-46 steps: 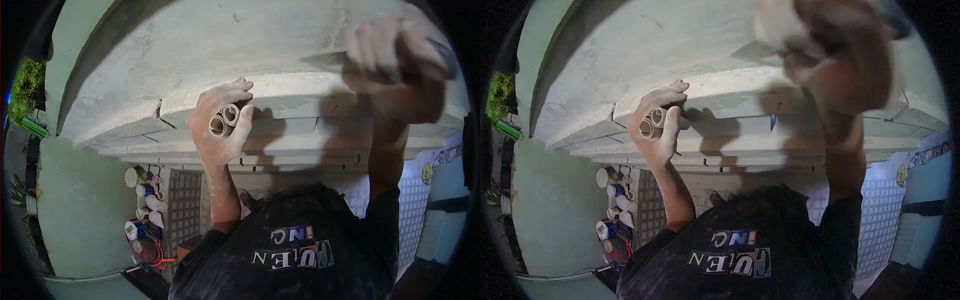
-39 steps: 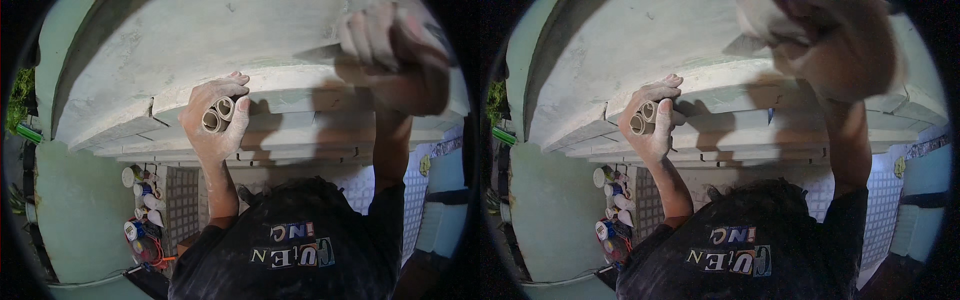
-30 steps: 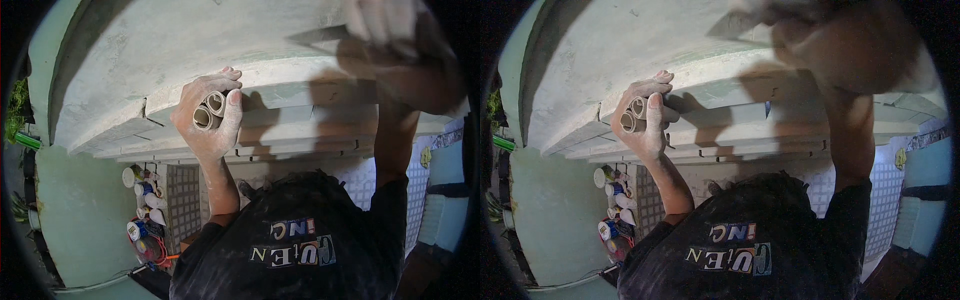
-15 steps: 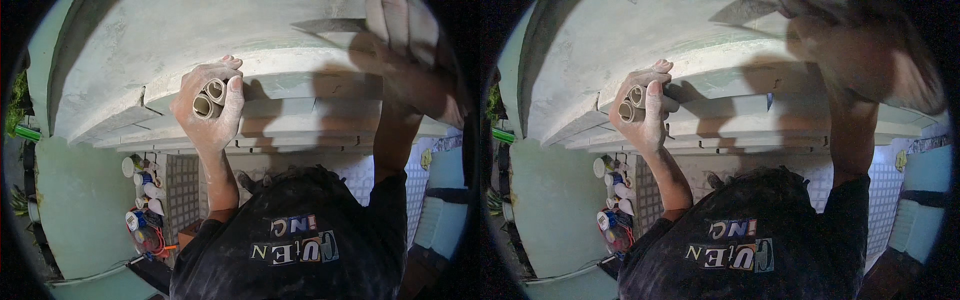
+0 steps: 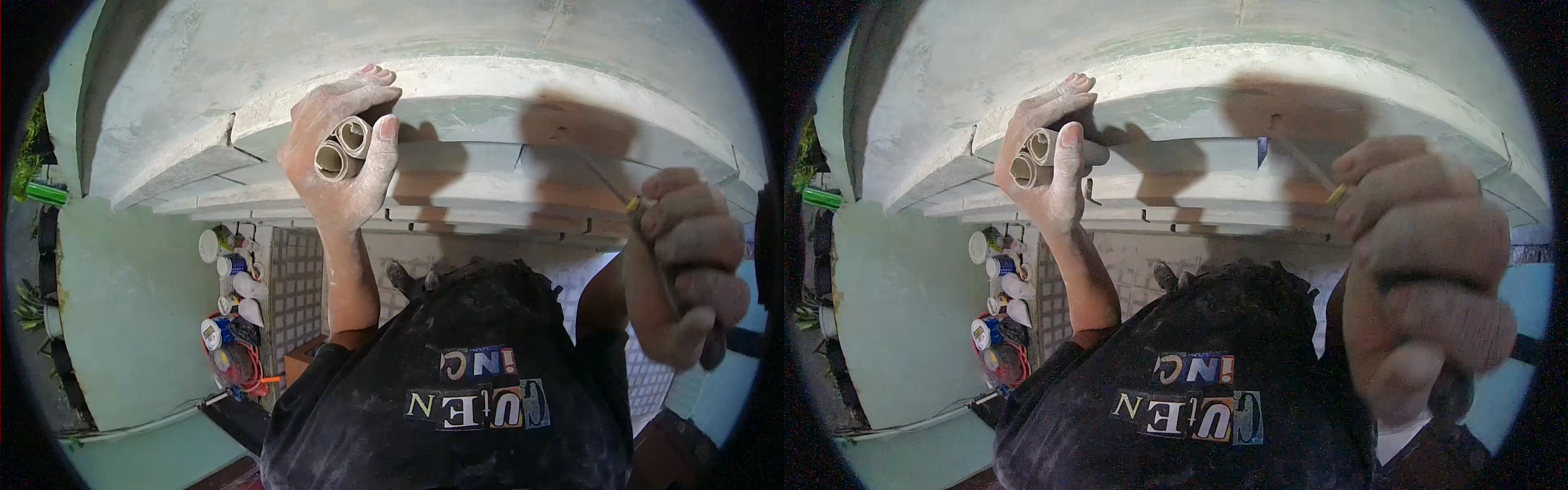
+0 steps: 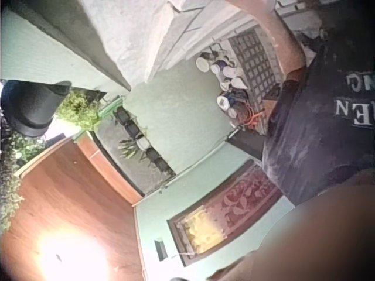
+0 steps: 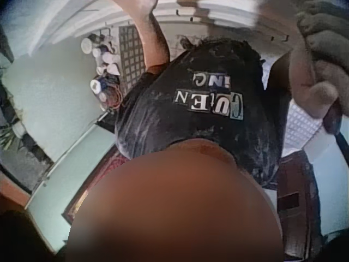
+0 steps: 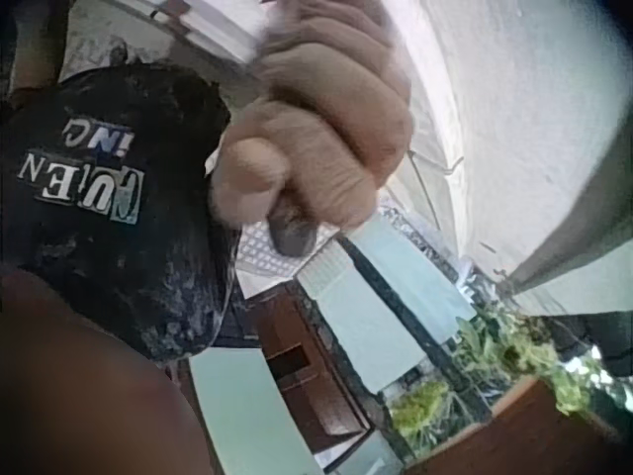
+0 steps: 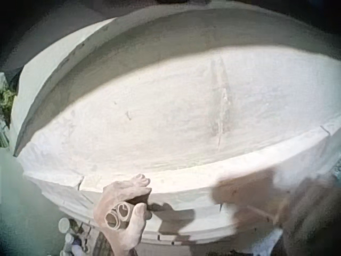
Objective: Scraping and sanding a tiered concrete ledge to prepare it for painting.
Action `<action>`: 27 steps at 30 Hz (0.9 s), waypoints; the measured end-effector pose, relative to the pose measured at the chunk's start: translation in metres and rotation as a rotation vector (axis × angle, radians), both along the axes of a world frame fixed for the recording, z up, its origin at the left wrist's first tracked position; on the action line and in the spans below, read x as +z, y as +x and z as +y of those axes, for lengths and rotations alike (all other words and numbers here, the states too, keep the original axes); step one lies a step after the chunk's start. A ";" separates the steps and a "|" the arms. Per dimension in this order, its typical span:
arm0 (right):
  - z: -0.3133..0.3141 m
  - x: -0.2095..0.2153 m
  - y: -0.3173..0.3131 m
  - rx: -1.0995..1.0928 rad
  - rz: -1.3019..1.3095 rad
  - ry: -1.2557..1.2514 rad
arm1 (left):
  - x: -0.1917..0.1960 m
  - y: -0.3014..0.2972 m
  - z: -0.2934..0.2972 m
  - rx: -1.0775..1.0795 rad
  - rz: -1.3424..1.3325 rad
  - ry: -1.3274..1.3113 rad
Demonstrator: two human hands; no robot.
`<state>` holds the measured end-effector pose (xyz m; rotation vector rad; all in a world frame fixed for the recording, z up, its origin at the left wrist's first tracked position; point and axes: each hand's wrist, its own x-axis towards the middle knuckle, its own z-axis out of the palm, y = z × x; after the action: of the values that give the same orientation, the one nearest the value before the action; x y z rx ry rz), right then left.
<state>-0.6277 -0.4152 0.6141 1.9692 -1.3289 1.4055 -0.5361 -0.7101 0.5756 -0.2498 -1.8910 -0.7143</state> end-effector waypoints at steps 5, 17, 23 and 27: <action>0.028 -0.043 -0.013 -0.225 -0.153 -0.182 | -0.010 0.005 0.012 0.026 0.075 -0.048; -0.008 -0.115 0.022 -0.021 -0.949 -0.390 | -0.060 0.012 0.099 -0.040 -0.436 0.522; -0.018 -0.122 0.047 0.001 -1.288 -0.208 | -0.050 0.019 0.110 -0.148 -0.488 1.087; -0.012 -0.124 0.052 0.082 -1.268 -0.052 | -0.054 0.019 0.107 -0.165 -0.431 1.273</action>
<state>-0.5760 -0.4276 0.4900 0.9637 -1.5561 2.8664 -0.5171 -0.6028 0.5215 0.6060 -1.4318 -2.0249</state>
